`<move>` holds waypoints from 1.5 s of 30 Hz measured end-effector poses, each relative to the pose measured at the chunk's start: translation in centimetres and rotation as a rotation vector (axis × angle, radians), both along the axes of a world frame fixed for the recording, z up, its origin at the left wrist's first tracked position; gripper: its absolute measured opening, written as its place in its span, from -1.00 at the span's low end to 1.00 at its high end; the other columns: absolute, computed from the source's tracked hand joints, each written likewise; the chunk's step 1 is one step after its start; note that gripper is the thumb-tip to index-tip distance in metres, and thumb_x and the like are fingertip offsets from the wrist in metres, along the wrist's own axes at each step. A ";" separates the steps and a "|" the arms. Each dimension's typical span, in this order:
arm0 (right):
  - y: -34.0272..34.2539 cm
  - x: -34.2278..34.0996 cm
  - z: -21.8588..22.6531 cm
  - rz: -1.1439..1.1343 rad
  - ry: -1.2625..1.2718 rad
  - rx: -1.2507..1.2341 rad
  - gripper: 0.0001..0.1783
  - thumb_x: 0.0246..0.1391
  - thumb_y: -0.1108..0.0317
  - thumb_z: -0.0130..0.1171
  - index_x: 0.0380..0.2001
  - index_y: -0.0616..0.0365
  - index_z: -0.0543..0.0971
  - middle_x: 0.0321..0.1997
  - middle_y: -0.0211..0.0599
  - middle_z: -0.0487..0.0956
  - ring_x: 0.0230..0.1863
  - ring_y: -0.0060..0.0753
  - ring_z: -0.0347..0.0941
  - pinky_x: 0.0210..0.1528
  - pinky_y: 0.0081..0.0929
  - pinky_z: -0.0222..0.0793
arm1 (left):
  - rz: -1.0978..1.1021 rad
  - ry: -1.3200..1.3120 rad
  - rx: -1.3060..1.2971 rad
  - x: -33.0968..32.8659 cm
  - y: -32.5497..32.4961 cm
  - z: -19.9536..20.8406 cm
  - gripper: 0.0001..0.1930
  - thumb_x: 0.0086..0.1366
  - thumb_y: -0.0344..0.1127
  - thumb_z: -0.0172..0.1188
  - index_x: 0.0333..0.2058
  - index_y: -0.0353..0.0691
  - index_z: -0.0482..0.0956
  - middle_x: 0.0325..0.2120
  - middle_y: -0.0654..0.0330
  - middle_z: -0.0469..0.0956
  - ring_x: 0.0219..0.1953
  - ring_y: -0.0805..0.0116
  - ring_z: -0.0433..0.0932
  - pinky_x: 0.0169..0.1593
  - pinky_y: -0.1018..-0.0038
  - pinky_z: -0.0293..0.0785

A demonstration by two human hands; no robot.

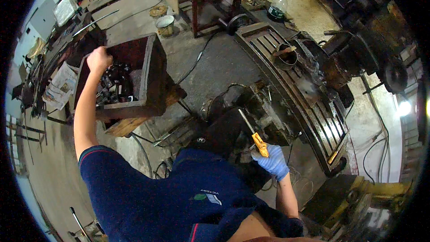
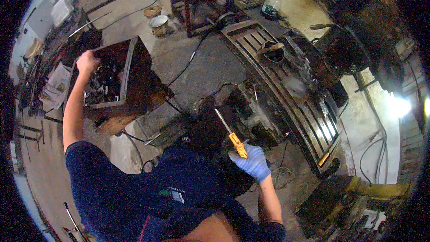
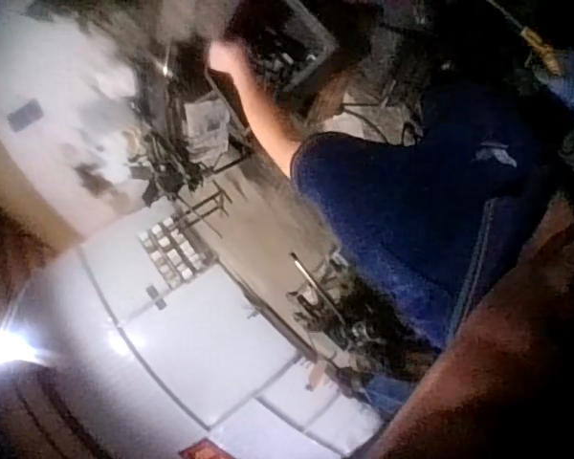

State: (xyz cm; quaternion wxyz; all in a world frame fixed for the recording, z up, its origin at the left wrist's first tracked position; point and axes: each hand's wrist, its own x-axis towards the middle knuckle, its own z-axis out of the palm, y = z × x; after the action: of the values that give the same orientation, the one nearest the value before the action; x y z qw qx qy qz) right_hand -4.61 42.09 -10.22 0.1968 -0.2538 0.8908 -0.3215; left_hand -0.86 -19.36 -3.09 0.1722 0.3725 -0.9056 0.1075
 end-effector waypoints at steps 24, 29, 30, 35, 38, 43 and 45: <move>12.5 -2.4 4.1 -0.630 0.029 0.215 -0.55 -0.13 -0.09 0.11 -0.44 0.11 0.57 -0.58 -0.06 0.52 -0.48 -0.14 0.49 -0.40 -0.33 0.36 | -1.614 -0.229 0.781 -27.6 52.8 -4.3 -0.75 -0.18 -0.32 0.15 -0.43 -0.23 0.54 -0.48 0.05 0.53 -0.33 0.12 0.51 -0.22 0.32 0.40; 15.8 -5.2 3.5 -0.771 0.217 -0.464 -0.75 -0.15 0.36 0.26 -0.37 0.28 0.56 -0.41 -0.36 0.60 -0.39 -0.68 0.46 -0.36 -0.60 0.36 | -1.671 -0.047 0.462 -32.2 55.4 -4.9 -0.69 -0.12 -0.47 0.10 -0.29 -0.21 0.47 -0.34 -0.02 0.43 -0.23 -0.01 0.43 -0.14 0.20 0.37; 16.0 -6.0 3.9 -0.814 0.198 -0.445 -0.72 -0.18 0.31 0.29 -0.39 0.28 0.58 -0.43 -0.37 0.60 -0.39 -0.67 0.47 -0.36 -0.60 0.37 | -1.695 -0.006 0.463 -32.8 55.6 -5.7 -0.70 -0.11 -0.47 0.09 -0.28 -0.20 0.46 -0.34 -0.01 0.43 -0.23 -0.01 0.43 -0.14 0.21 0.37; 16.2 -9.2 -3.3 -0.889 0.208 -0.567 -0.65 -0.27 0.22 0.37 -0.44 0.24 0.59 -0.47 -0.35 0.60 -0.45 -0.62 0.49 -0.39 -0.59 0.38 | -1.756 0.013 0.488 -33.6 56.7 -7.8 -0.71 -0.05 -0.49 0.08 -0.26 -0.19 0.45 -0.32 0.02 0.41 -0.23 -0.01 0.42 -0.13 0.20 0.36; 15.8 -9.5 -8.1 -0.991 0.192 -0.374 -0.66 -0.25 0.17 0.34 -0.41 0.18 0.60 -0.50 -0.30 0.60 -0.49 -0.59 0.48 -0.41 -0.57 0.37 | -1.691 0.008 0.437 -33.5 56.3 -7.7 -0.73 -0.03 -0.45 0.09 -0.26 -0.18 0.45 -0.31 0.04 0.41 -0.23 0.00 0.43 -0.13 0.20 0.36; 16.3 -9.2 -11.2 -1.037 0.051 -0.205 -0.62 -0.19 0.10 0.25 -0.35 0.16 0.59 -0.47 -0.23 0.59 -0.43 -0.46 0.51 -0.33 -0.53 0.37 | -1.559 -0.049 0.313 -33.4 55.7 -7.9 -0.76 0.01 -0.35 0.09 -0.27 -0.14 0.46 -0.30 0.07 0.44 -0.24 0.07 0.45 -0.16 0.23 0.34; 17.0 -8.9 -12.2 -1.043 0.163 -0.128 -0.59 -0.19 0.08 0.23 -0.33 0.16 0.58 -0.41 -0.19 0.60 -0.36 -0.37 0.53 -0.27 -0.49 0.38 | -1.559 -0.048 0.284 -33.6 55.8 -8.1 -0.76 0.02 -0.32 0.09 -0.27 -0.13 0.47 -0.32 0.09 0.47 -0.26 0.09 0.47 -0.18 0.24 0.33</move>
State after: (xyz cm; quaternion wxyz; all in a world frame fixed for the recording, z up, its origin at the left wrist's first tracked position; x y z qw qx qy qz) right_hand -13.48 59.05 -22.40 -0.0748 0.1875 0.8896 -0.4097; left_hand -34.47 36.47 -11.16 0.1290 -0.3533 -0.9139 -0.1527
